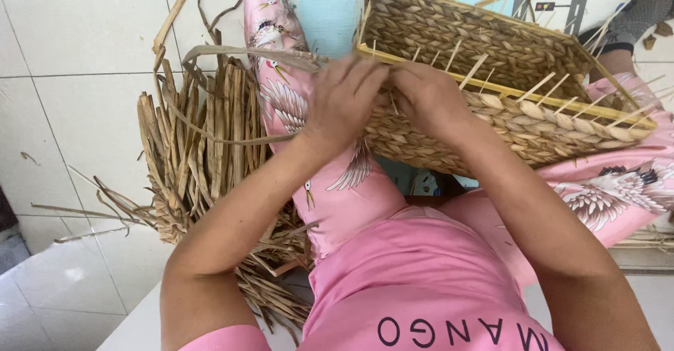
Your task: The person weaves a basket using strips of dried plant fiber by hand. They pass the strips through vertical supports and press them down into the weave.
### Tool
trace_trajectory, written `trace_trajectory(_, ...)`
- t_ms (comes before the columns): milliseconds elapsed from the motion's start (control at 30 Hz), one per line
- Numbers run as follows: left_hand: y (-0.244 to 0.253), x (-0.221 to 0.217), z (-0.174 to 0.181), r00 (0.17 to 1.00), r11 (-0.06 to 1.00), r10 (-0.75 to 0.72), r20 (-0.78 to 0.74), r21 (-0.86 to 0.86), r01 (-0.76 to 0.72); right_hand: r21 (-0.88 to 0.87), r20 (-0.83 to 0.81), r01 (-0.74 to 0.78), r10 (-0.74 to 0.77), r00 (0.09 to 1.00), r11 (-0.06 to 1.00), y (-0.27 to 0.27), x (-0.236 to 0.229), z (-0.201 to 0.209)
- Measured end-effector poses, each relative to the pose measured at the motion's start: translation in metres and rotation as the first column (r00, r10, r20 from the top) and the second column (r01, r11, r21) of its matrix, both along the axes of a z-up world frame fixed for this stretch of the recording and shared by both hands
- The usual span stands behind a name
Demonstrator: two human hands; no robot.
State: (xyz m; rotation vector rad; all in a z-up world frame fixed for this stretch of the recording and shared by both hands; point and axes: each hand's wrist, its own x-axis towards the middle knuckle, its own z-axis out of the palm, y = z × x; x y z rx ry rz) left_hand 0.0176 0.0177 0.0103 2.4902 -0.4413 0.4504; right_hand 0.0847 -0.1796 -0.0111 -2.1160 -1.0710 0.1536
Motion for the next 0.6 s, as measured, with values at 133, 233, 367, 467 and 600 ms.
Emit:
trace_trajectory(133, 0.016, 0.017, -0.006, 0.997, 0.964, -0.022, 0.075, 0.264, 0.001, 0.104, -0.053, 0.091, -0.086, 0.995, 0.99, 0.004, -0.009, 0.0)
trace_trajectory(233, 0.018, 0.016, -0.017, 1.0, 0.966, -0.019, 0.017, 0.257, 0.014, 0.079, -0.09, 0.122, -0.115, 0.989, 0.989, -0.001, -0.011, -0.004)
trace_trajectory(367, 0.023, 0.017, -0.025, 0.998, 0.964, 0.018, -0.064, 0.266, 0.0, 0.08, 0.016, 0.054, -0.055, 0.998, 0.995, -0.005, -0.014, -0.001)
trace_trajectory(467, 0.02, 0.018, -0.029, 0.998, 0.957, -0.003, -0.07, 0.289, 0.023, 0.07, -0.087, 0.257, -0.251, 0.964, 0.964, 0.005, -0.011, -0.01)
trace_trajectory(600, 0.02, 0.011, -0.016, 0.996, 0.985, -0.002, -0.086, 0.174, 0.017, 0.057, -0.138, 0.323, -0.313, 0.94, 0.945, 0.012, -0.006, -0.012)
